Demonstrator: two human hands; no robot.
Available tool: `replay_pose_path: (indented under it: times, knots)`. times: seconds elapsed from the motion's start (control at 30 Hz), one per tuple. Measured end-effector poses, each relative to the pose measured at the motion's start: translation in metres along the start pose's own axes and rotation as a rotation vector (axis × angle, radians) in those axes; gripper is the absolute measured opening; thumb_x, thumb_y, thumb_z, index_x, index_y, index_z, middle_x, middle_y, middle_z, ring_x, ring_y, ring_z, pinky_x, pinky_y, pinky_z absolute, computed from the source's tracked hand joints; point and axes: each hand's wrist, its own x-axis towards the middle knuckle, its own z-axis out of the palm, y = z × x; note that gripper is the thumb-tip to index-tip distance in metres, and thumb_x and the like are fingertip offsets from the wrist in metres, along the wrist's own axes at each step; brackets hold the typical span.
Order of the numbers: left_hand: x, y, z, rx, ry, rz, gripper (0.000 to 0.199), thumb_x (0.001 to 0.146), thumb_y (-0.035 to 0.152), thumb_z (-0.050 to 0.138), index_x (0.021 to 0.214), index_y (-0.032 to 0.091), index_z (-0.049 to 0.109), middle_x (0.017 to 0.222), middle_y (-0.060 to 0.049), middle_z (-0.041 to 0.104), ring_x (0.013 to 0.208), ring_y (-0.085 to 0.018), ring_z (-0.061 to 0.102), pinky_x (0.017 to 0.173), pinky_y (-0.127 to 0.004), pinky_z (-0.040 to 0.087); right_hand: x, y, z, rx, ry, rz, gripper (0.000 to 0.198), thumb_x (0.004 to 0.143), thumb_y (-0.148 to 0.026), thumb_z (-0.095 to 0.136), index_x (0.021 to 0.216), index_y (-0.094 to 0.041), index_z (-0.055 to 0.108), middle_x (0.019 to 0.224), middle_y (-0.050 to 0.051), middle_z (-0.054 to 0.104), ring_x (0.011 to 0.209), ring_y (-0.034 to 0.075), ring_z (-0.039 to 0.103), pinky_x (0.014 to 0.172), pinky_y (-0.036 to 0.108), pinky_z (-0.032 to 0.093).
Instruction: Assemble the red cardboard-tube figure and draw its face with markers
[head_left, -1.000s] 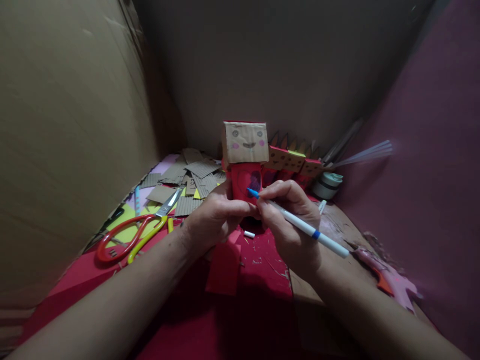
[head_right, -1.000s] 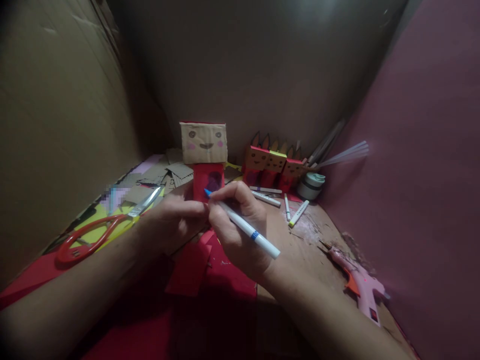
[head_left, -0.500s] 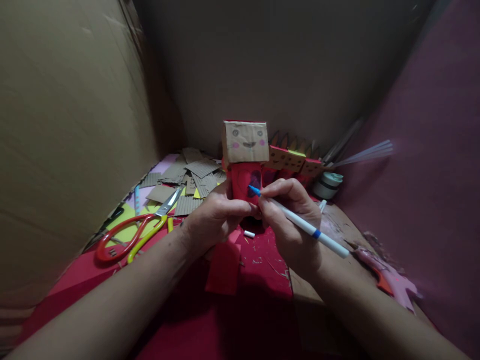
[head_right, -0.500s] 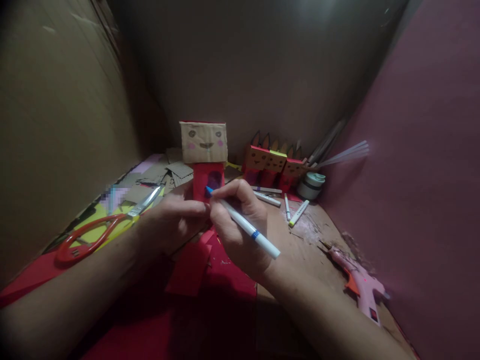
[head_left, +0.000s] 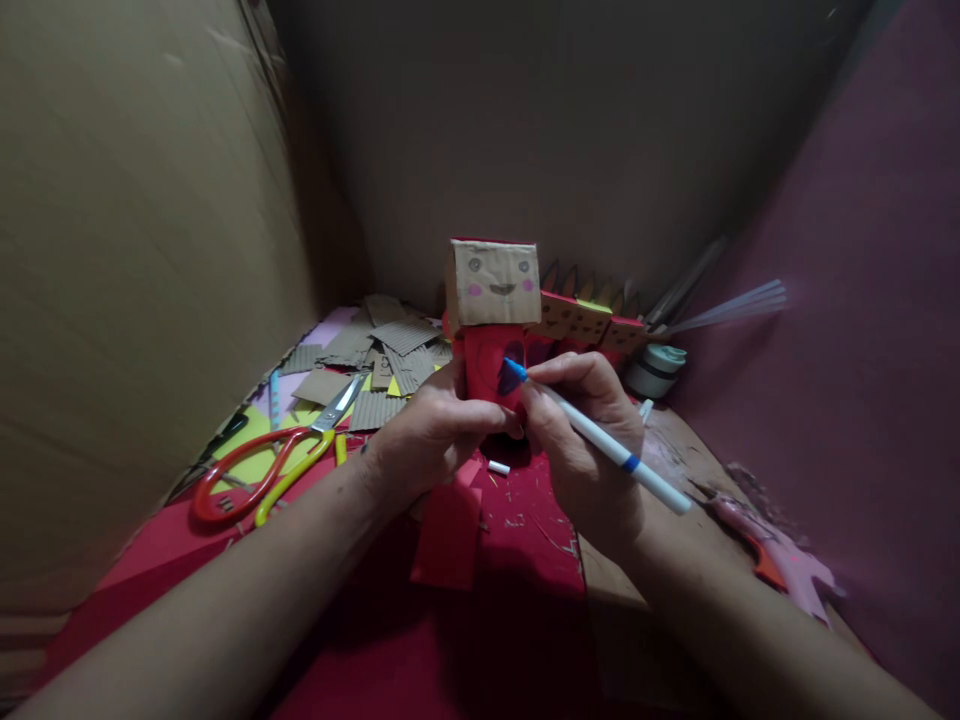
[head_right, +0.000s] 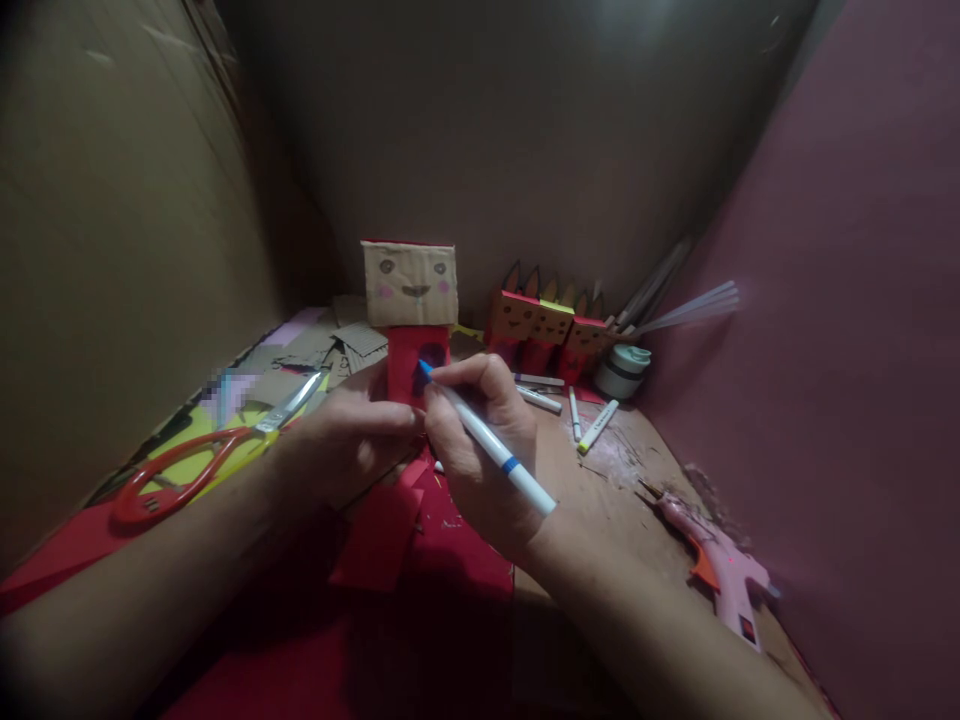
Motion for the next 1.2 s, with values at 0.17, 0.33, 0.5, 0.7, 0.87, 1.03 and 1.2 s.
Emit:
replay_pose_path:
  times: [0.17,0.33,0.5,0.7,0.87,1.03,1.2]
  knots:
    - [0.0002,0.0002,0.001,-0.016,-0.006,0.006,0.021,0.057,0.007,0.071,0.075,0.018,0.066,0.068,0.002,0.064,0.065,-0.015,0.06,0.064,-0.029,0.05,-0.0014,-0.0009,-0.002,-0.001,-0.026,0.011,0.01,0.084,-0.013,0.062,0.084,-0.023,0.061,0.074,-0.005,0.057,0.059,0.008,0.05,0.051,0.022,0.04]
    - [0.0,0.001,0.0024,-0.028,-0.022,0.014,0.02,0.058,0.006,0.07,0.074,0.018,0.068,0.069,0.002,0.065,0.066,-0.015,0.06,0.066,-0.029,0.05,-0.0027,-0.0009,-0.0065,0.047,-0.104,0.038,0.013,0.083,-0.009,0.06,0.084,-0.022,0.061,0.078,-0.003,0.056,0.064,0.01,0.051,0.055,0.025,0.038]
    - [-0.0004,0.0013,0.0025,-0.049,-0.015,0.019,0.018,0.057,0.006,0.07,0.07,0.018,0.068,0.067,0.002,0.065,0.067,-0.014,0.06,0.07,-0.028,0.05,-0.0035,0.0006,-0.0081,0.077,-0.137,0.046,0.014,0.082,-0.008,0.061,0.083,-0.021,0.061,0.077,-0.003,0.056,0.067,0.011,0.052,0.057,0.026,0.038]
    - [-0.001,-0.0003,-0.0005,-0.051,-0.034,-0.002,0.017,0.059,0.008,0.072,0.073,0.017,0.069,0.067,0.001,0.066,0.065,-0.015,0.061,0.069,-0.028,0.051,-0.0031,-0.0003,-0.0069,0.047,-0.077,0.036,0.014,0.083,-0.008,0.06,0.083,-0.021,0.061,0.082,-0.003,0.057,0.064,0.009,0.051,0.054,0.024,0.038]
    - [-0.0005,0.0006,0.0002,-0.061,-0.017,-0.006,0.021,0.059,0.008,0.071,0.077,0.018,0.068,0.068,0.001,0.067,0.064,-0.015,0.061,0.068,-0.03,0.052,-0.0029,-0.0011,-0.004,0.036,-0.053,0.025,0.011,0.084,-0.011,0.061,0.084,-0.022,0.06,0.08,-0.003,0.058,0.063,0.009,0.054,0.053,0.023,0.041]
    - [-0.0006,0.0005,0.0016,-0.057,-0.001,-0.002,0.02,0.057,0.007,0.072,0.073,0.018,0.068,0.067,0.001,0.066,0.066,-0.016,0.062,0.07,-0.031,0.051,-0.0031,-0.0006,-0.004,0.009,-0.048,0.021,0.011,0.085,-0.013,0.061,0.085,-0.023,0.06,0.075,-0.004,0.057,0.062,0.011,0.053,0.053,0.024,0.042]
    - [-0.0013,0.0007,0.0027,-0.061,-0.007,-0.001,0.022,0.057,0.007,0.071,0.075,0.019,0.068,0.07,0.001,0.066,0.067,-0.016,0.061,0.07,-0.03,0.05,-0.0036,0.0007,-0.0065,0.018,-0.1,0.024,0.012,0.083,-0.011,0.06,0.084,-0.023,0.06,0.075,-0.004,0.055,0.063,0.011,0.051,0.055,0.026,0.039]
